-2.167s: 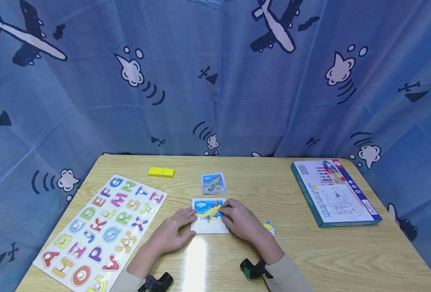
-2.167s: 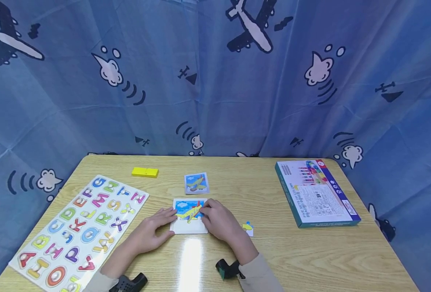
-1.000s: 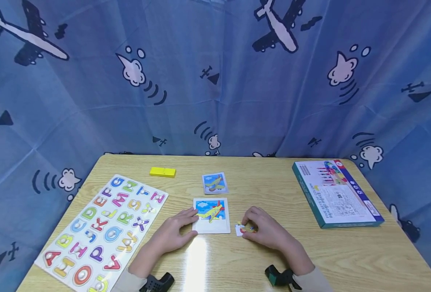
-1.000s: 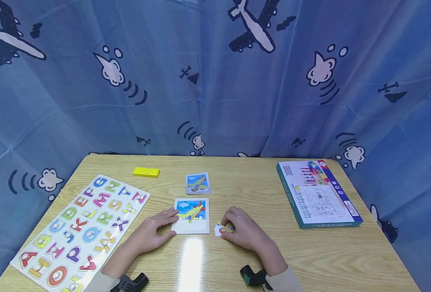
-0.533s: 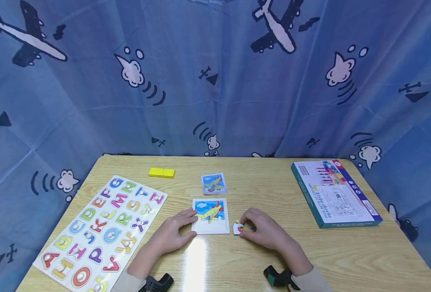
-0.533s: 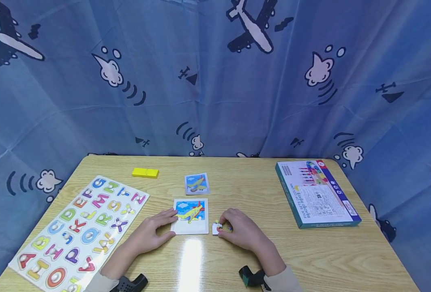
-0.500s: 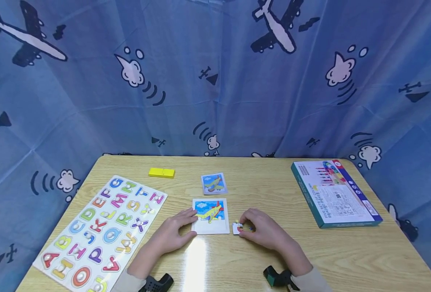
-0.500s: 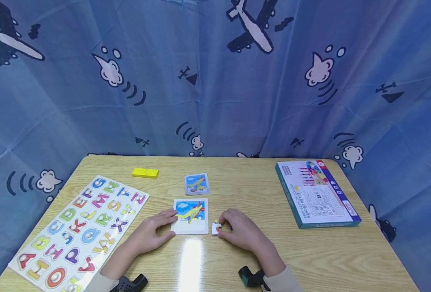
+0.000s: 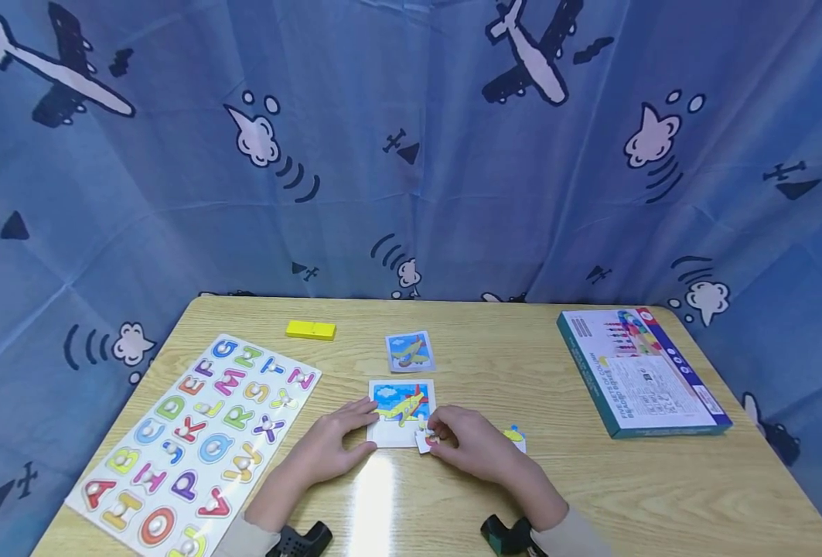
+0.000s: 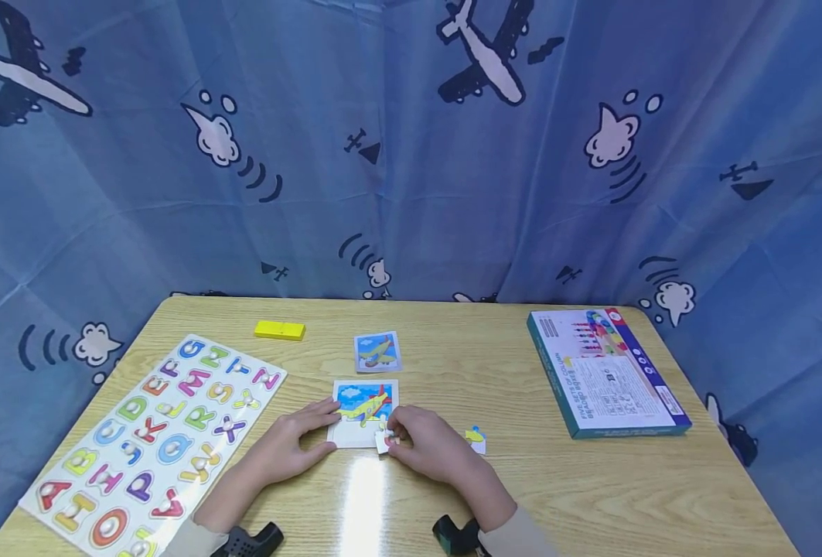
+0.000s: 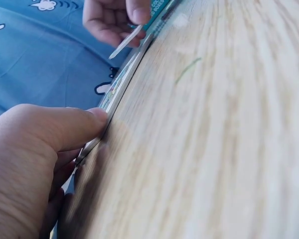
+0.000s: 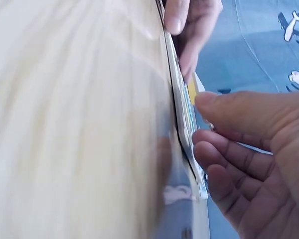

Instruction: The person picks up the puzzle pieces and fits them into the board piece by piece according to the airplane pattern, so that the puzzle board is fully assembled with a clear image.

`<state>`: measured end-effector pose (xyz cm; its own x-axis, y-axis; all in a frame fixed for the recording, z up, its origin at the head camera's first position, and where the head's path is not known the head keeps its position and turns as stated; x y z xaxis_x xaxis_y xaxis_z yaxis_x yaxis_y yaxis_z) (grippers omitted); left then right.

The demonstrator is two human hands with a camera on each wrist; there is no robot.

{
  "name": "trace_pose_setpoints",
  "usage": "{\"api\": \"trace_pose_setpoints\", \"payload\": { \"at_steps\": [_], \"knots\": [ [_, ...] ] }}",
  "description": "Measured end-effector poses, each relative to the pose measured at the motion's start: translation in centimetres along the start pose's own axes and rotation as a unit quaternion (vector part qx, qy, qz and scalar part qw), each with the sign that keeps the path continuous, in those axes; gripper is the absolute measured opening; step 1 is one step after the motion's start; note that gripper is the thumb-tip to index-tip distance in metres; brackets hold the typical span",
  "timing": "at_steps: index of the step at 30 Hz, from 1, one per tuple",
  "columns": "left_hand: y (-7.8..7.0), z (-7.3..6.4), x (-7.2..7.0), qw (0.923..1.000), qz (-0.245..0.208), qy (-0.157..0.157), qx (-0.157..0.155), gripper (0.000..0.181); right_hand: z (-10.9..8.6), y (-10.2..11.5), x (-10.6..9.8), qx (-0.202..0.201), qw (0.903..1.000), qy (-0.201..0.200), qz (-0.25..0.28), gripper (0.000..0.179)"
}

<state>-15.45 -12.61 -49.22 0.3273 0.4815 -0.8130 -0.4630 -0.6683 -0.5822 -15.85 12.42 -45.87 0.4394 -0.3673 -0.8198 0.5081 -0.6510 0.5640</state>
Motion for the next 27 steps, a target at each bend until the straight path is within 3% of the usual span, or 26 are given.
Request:
{"api": "trace_pose_setpoints", "payload": {
  "at_steps": [11, 27],
  "knots": [
    [0.0, 0.0, 0.0, 1.0000, 0.002, -0.002, 0.004, 0.043, 2.7, 1.7, 1.1, -0.010, 0.9994, -0.012, -0.030, 0.019],
    [0.2, 0.0, 0.1, 1.0000, -0.003, -0.001, 0.004, 0.042, 5.6, 3.2, 1.6, -0.001, 0.9960, 0.032, -0.083, 0.023]
  ]
}}
Point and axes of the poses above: each hand's wrist, its own z-axis towards the middle knuckle, its own x-axis out of the palm, y = z × x, the point moved 2 cm from there along z, towards the middle knuckle, and after that the axes turned 12 degrees about y, right-handed, at the moved point
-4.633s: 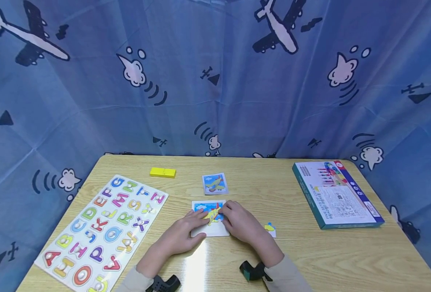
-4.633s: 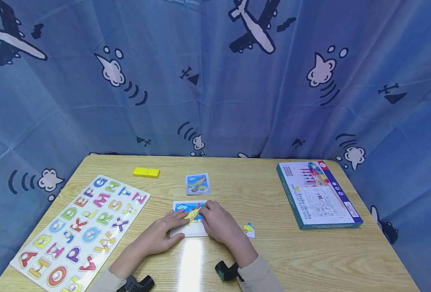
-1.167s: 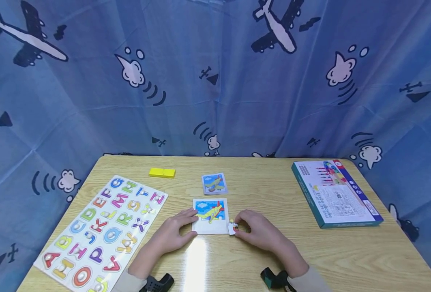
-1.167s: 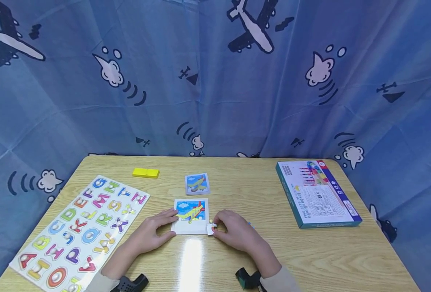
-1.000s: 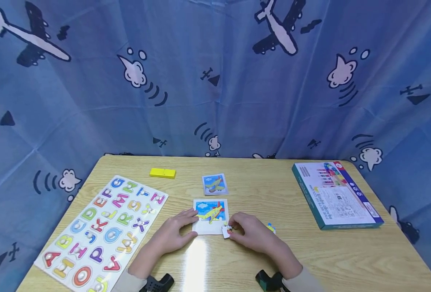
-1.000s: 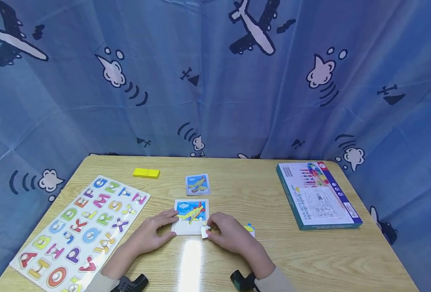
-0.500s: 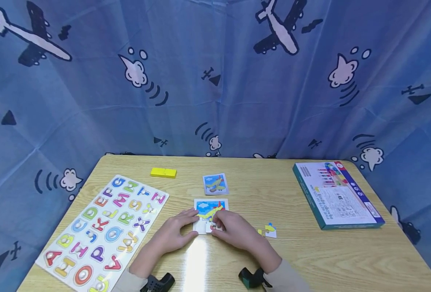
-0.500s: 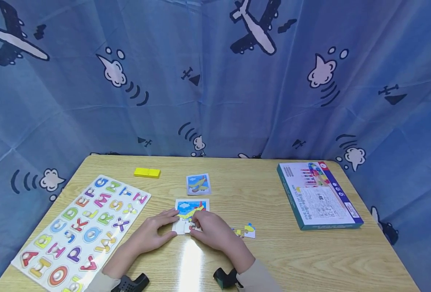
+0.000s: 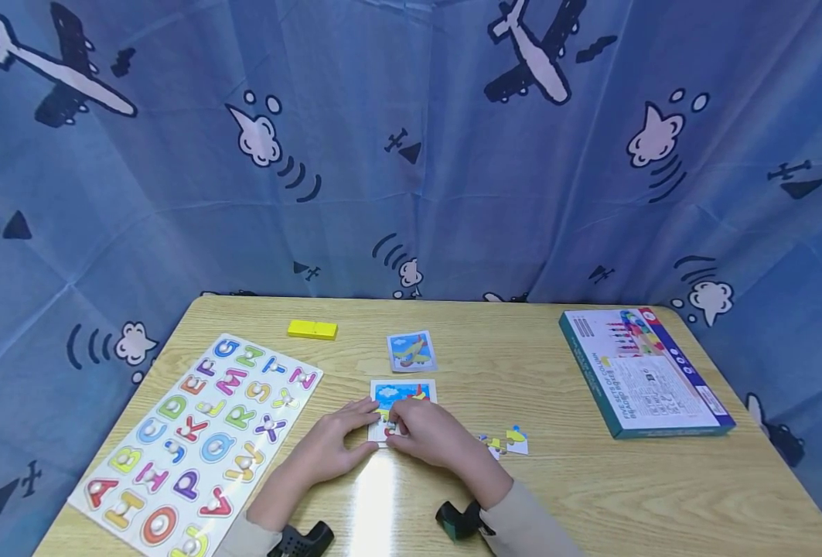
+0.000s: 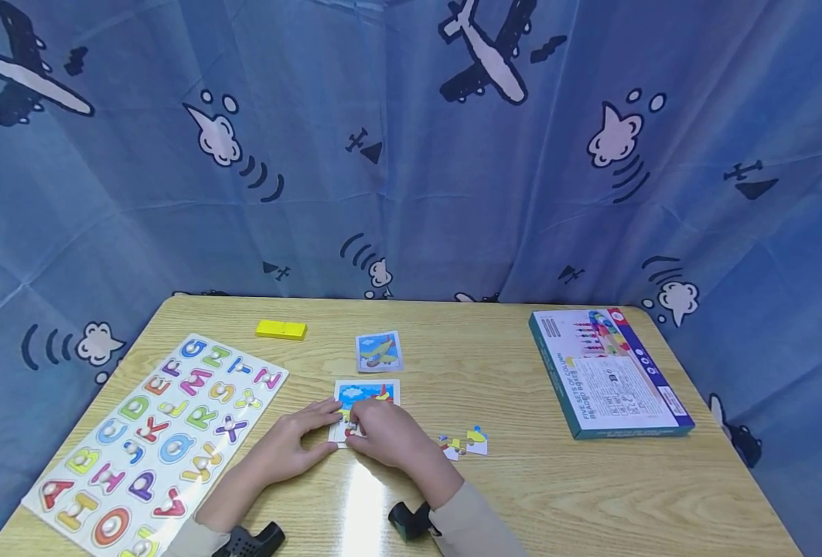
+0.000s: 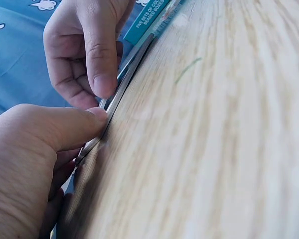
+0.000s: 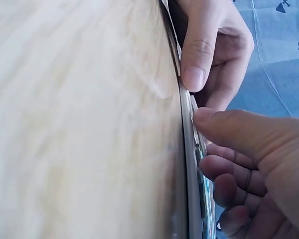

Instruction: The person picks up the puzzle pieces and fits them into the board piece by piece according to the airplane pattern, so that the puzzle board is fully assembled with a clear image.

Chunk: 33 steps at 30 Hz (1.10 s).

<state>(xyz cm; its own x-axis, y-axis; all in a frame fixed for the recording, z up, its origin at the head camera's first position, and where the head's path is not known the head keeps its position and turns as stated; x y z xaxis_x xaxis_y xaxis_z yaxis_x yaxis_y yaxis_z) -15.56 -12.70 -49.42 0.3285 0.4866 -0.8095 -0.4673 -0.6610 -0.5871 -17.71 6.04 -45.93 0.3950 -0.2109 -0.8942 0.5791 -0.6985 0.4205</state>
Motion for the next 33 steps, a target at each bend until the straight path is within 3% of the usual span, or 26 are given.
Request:
{"api": "trace_pose_setpoints", "payload": {
  "at_steps": [10, 17, 21, 27, 33],
  "knots": [
    [-0.09, -0.01, -0.07, 1.0000, 0.006, -0.003, 0.002, 0.043, 0.50, 0.37, -0.10, -0.008, 0.9988, -0.004, -0.048, 0.019],
    [0.10, -0.02, 0.03, 0.9998, 0.016, -0.005, 0.008, 0.042, 0.67, 0.55, -0.09, 0.001, 0.9996, 0.004, -0.029, 0.016],
    [-0.05, -0.08, -0.03, 0.9993, 0.021, -0.013, 0.028, 0.040, 0.70, 0.50, 0.17, 0.009, 0.9998, 0.007, -0.013, 0.015],
    [-0.50, -0.11, -0.08, 0.9955, 0.030, -0.019, 0.087, 0.030, 0.65, 0.31, 0.39, 0.008, 0.9999, -0.004, 0.008, 0.014],
    [-0.64, 0.05, 0.05, 0.9955, 0.035, -0.004, 0.089, 0.025, 0.18, -0.01, 0.19, 0.009, 0.9998, 0.002, 0.018, 0.021]
  ]
}}
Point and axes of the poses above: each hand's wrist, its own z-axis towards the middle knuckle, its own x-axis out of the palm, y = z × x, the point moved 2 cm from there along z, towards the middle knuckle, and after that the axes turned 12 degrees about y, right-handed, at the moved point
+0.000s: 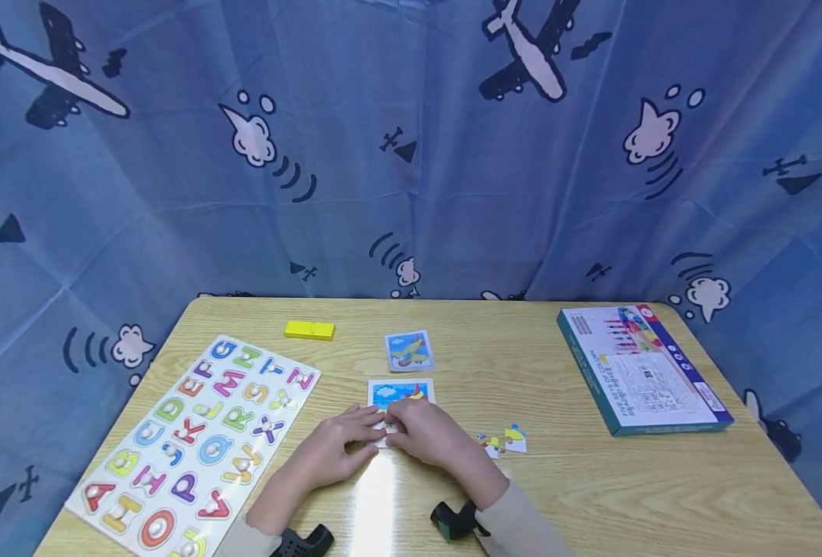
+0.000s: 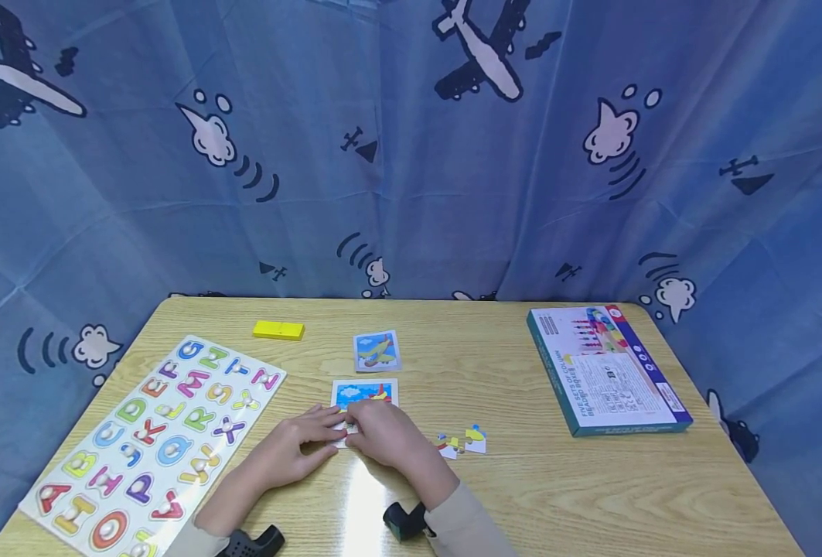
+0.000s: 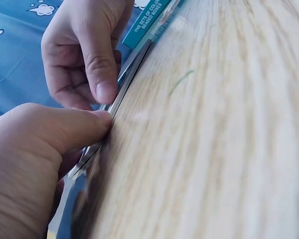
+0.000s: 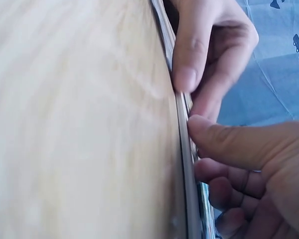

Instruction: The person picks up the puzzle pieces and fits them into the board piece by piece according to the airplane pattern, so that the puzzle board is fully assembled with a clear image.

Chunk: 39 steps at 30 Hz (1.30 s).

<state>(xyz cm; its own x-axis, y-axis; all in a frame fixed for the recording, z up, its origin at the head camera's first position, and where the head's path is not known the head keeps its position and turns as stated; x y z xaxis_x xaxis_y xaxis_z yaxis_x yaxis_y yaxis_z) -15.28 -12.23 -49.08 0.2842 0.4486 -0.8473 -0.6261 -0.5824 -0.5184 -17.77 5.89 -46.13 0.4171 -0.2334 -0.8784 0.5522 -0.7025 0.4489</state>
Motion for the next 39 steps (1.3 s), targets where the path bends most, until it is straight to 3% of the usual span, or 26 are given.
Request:
{"api": "trace_pose_setpoints", "payload": {
  "at_steps": [7, 12, 19, 25, 31, 39],
  "knots": [
    [0.0, 0.0, 0.0, 0.9999, -0.011, 0.007, -0.010, 0.025, -1.7, -1.0, -0.9, 0.016, 0.9995, -0.011, 0.026, 0.030],
    [0.0, 0.1, 0.0, 0.9999, -0.001, 0.010, -0.012, 0.025, -4.0, -2.2, -1.8, 0.036, 0.9982, -0.031, 0.035, 0.032],
    [0.0, 0.1, 0.1, 0.9997, -0.011, 0.011, -0.020, 0.024, -7.5, -4.5, -2.6, 0.097, 0.9933, -0.041, 0.048, 0.036],
    [-0.1, 0.1, 0.1, 0.9997, -0.016, 0.003, -0.020, 0.024, -9.8, -6.1, -3.3, 0.111, 0.9910, -0.039, 0.064, 0.035],
    [0.0, 0.0, 0.1, 0.9994, -0.028, 0.002, -0.020, 0.024, -10.9, -7.3, -3.7, 0.126, 0.9894, -0.022, 0.070, 0.031],
    [0.0, 0.0, 0.0, 0.9994, -0.028, 0.004, -0.021, 0.023, -11.1, -8.1, -3.3, 0.113, 0.9929, -0.009, 0.036, 0.026]
  ]
}}
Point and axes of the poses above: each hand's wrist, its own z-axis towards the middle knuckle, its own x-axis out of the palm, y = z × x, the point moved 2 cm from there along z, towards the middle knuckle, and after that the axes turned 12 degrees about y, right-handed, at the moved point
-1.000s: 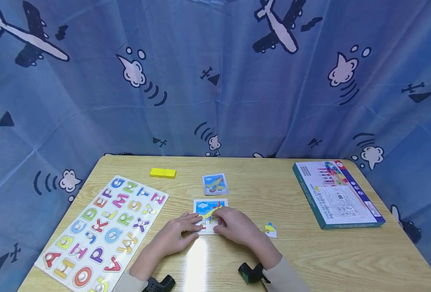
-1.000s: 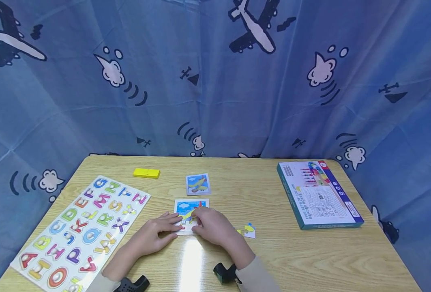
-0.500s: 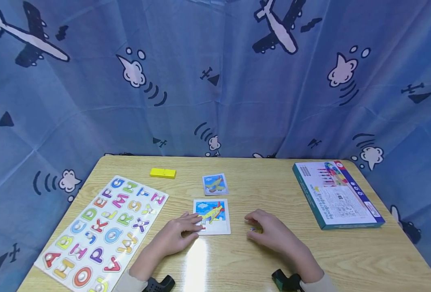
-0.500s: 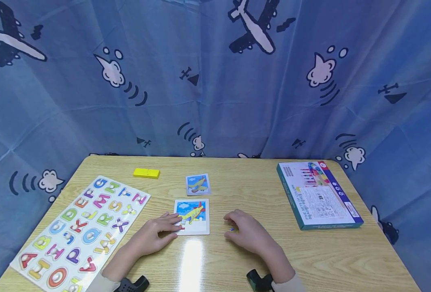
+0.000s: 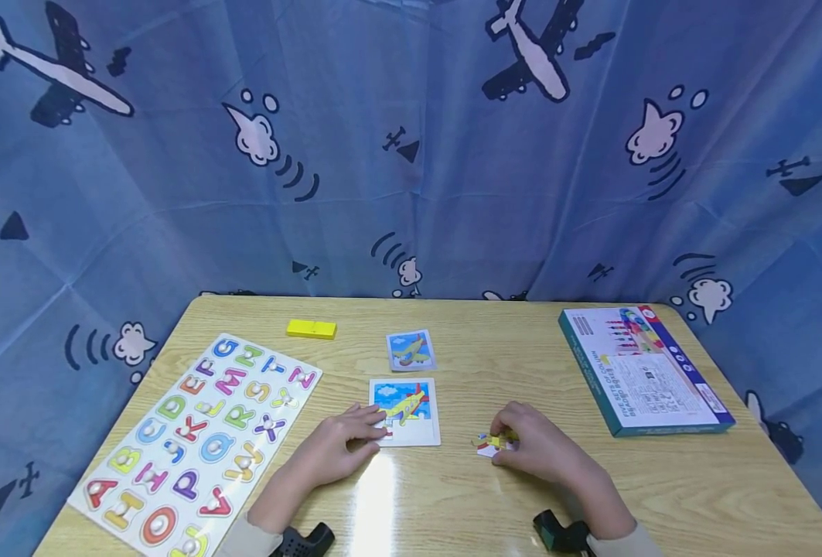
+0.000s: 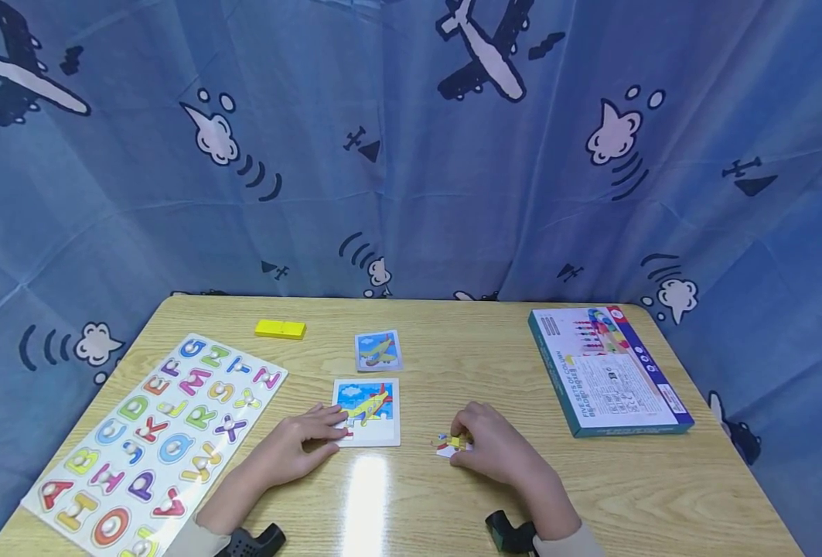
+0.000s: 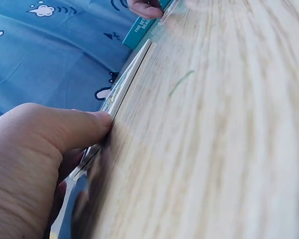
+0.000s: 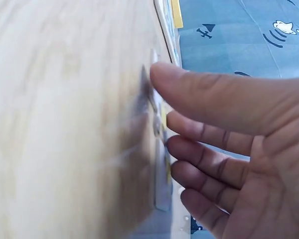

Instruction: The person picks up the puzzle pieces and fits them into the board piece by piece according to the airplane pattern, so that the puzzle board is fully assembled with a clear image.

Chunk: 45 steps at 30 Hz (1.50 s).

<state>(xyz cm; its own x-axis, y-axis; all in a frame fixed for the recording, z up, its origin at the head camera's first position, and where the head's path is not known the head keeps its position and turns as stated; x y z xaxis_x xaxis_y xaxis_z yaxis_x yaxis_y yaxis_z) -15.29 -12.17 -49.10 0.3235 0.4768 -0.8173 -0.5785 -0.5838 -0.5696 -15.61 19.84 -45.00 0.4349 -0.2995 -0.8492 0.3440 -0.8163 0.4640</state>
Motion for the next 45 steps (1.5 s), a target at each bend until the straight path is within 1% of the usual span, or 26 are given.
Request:
{"api": "trace_pose_setpoints", "payload": {
  "at_steps": [5, 13, 17, 23, 30, 34, 37, 45],
  "knots": [
    [0.0, 0.0, -0.1, 1.0000, 0.001, 0.001, 0.000, 0.023, 0.2, 0.0, 0.3, -0.003, 0.9998, -0.009, -0.016, 0.026],
    [0.1, 0.0, -0.1, 1.0000, 0.005, 0.003, -0.002, 0.023, 0.4, 0.4, 0.3, -0.012, 0.9998, -0.004, -0.014, 0.022],
    [0.1, 0.0, -0.1, 1.0000, 0.005, 0.002, -0.002, 0.023, 0.6, 0.5, 0.2, -0.020, 0.9998, -0.005, 0.006, 0.019],
    [0.2, 0.0, 0.0, 1.0000, 0.001, 0.000, -0.001, 0.023, 0.6, 0.6, 0.5, -0.050, 0.9974, -0.023, 0.048, 0.022],
    [0.2, 0.0, 0.0, 1.0000, 0.003, -0.002, -0.003, 0.023, 0.7, 0.9, 0.7, -0.080, 0.9917, -0.048, 0.087, 0.025],
    [0.1, 0.0, 0.0, 1.0000, -0.001, -0.002, -0.001, 0.023, 0.9, 1.3, 0.9, -0.111, 0.9859, -0.062, 0.109, 0.024],
    [0.1, 0.0, 0.0, 1.0000, -0.003, -0.002, 0.001, 0.023, 1.4, 1.7, 1.0, -0.125, 0.9826, -0.060, 0.124, 0.024],
    [0.2, 0.1, 0.1, 1.0000, 0.003, -0.005, 0.006, 0.023, 3.2, 3.7, 1.7, -0.128, 0.9820, -0.036, 0.135, 0.024]
  ]
}}
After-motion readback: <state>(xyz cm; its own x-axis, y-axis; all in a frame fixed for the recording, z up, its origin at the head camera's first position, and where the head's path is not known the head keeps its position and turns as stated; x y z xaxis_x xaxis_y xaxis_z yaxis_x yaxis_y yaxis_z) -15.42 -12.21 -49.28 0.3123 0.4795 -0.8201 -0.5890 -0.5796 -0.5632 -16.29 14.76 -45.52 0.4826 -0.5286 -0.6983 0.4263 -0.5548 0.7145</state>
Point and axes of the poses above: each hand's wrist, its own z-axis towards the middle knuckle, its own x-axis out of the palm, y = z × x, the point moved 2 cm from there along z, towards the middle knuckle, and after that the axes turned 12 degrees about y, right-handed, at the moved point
